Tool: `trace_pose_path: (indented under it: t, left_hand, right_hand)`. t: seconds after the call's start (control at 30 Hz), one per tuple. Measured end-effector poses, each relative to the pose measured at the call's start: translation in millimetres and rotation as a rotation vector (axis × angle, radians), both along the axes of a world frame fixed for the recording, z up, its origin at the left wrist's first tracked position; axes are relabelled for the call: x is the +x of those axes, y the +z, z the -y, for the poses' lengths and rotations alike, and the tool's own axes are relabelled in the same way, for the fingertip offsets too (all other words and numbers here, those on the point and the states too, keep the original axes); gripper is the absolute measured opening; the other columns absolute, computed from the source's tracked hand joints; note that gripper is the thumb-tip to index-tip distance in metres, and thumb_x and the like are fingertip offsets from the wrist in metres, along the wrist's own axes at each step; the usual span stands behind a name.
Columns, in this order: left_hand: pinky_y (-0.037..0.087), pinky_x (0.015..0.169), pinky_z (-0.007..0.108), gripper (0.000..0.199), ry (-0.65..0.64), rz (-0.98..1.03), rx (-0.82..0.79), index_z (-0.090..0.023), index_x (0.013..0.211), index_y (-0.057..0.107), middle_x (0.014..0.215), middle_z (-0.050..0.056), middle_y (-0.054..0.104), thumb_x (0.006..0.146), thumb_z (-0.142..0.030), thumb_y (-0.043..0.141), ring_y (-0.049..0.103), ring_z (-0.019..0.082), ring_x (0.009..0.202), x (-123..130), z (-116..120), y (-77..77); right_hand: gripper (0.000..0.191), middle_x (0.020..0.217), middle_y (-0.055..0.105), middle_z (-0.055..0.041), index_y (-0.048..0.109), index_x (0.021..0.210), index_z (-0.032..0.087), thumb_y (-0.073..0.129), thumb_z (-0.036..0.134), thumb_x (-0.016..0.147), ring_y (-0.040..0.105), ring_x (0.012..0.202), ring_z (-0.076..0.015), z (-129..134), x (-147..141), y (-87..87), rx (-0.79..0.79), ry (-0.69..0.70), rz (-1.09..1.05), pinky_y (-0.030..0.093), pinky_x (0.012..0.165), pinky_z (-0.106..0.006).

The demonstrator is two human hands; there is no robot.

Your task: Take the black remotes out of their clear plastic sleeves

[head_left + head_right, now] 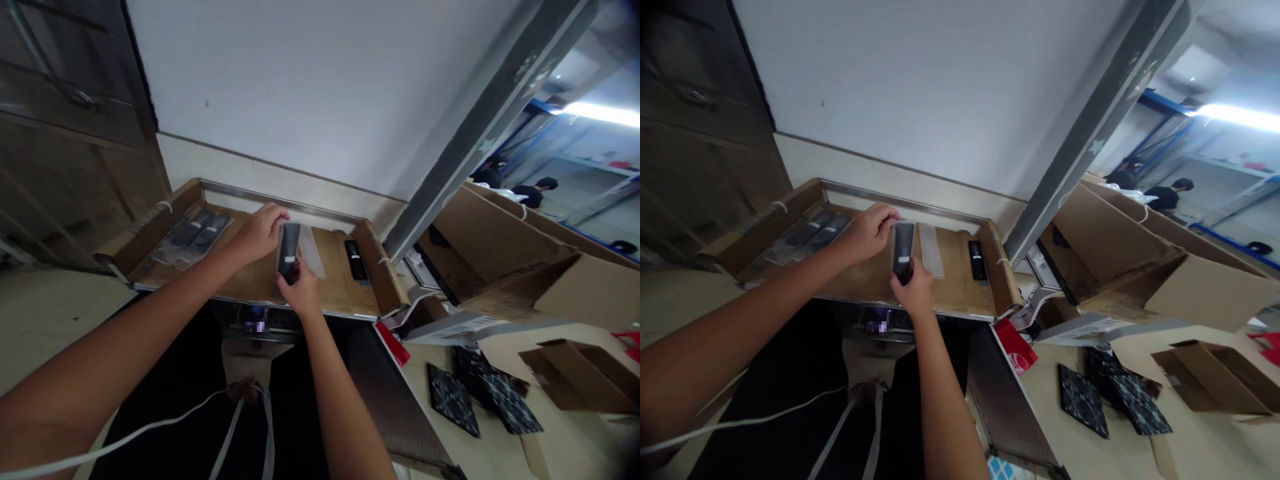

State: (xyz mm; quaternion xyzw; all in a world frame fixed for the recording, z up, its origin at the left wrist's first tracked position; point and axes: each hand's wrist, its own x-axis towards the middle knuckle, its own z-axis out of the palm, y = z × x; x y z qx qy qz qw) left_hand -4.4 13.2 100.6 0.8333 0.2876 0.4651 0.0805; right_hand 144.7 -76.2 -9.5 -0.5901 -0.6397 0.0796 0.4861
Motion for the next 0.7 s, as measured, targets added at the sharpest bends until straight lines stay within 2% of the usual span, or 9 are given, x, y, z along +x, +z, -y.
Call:
trace_pose_path:
  t: [0.1,0.2,0.37,0.5,0.63,0.7]
  left_hand:
    - [0.048,0.089,0.034,0.023,-0.096,-0.094,0.038,-0.018,0.101,0.058,0.102,0.006,0.06,0.091,-0.008,0.039,0.058,0.018,0.097,7.0,14.1,23.8]
    - [0.049,0.09,0.034,0.027,-0.143,-0.173,0.066,-0.019,0.103,0.058,0.106,0.007,0.058,0.09,-0.004,0.039,0.058,0.018,0.097,12.2,23.0,38.7]
    - [0.05,0.091,0.036,0.031,-0.124,-0.084,0.116,-0.019,0.105,0.059,0.108,0.007,0.057,0.087,-0.002,0.039,0.057,0.019,0.1,12.9,28.8,55.3]
    - [0.05,0.091,0.036,0.027,-0.067,0.048,0.09,-0.019,0.106,0.059,0.108,0.007,0.058,0.09,-0.007,0.042,0.057,0.019,0.1,12.3,26.6,61.2]
    - [0.051,0.079,0.031,0.027,-0.06,0.101,-0.102,-0.019,0.118,0.058,0.107,0.006,0.062,0.092,-0.024,0.05,0.06,0.016,0.087,14.0,17.4,57.3]
    - [0.05,0.075,0.03,0.026,-0.063,0.039,-0.15,-0.018,0.108,0.064,0.095,0.004,0.065,0.09,-0.035,0.057,0.059,0.015,0.079,13.9,14.1,58.7]
  right_hand:
    - [0.04,0.084,0.068,-0.0035,0.063,0.109,0.019,0.068,0.04,0.075,0.059,0.071,-0.0176,-1.9,-5.2,3.7,-0.075,0.011,-0.15,0.05,0.068,-0.03]
    - [0.032,0.081,0.068,-0.0024,0.064,0.096,0.018,0.069,0.038,0.071,0.057,0.069,-0.0162,-6.2,-6.2,7.0,-0.109,0.034,-0.316,0.049,0.065,-0.028]
    - [0.032,0.077,0.065,-0.0001,0.064,0.091,0.018,0.068,0.036,0.065,0.054,0.067,-0.0143,-14.6,-0.6,6.6,-0.136,0.141,-0.507,0.049,0.063,-0.027]
    - [0.026,0.072,0.06,0.0016,0.063,0.086,0.019,0.068,0.034,0.066,0.05,0.063,-0.013,-15.8,5.1,3.2,-0.144,0.135,-0.512,0.047,0.061,-0.026]
    - [0.019,0.069,0.058,0.0021,0.061,0.081,0.02,0.065,0.033,0.067,0.049,0.062,-0.0135,-13.9,7.0,3.1,-0.108,0.128,-0.464,0.046,0.059,-0.026]
    - [0.018,0.068,0.057,0.0022,0.061,0.079,0.02,0.063,0.033,0.067,0.049,0.063,-0.0137,-12.9,7.1,3.8,-0.107,0.152,-0.437,0.046,0.06,-0.026]
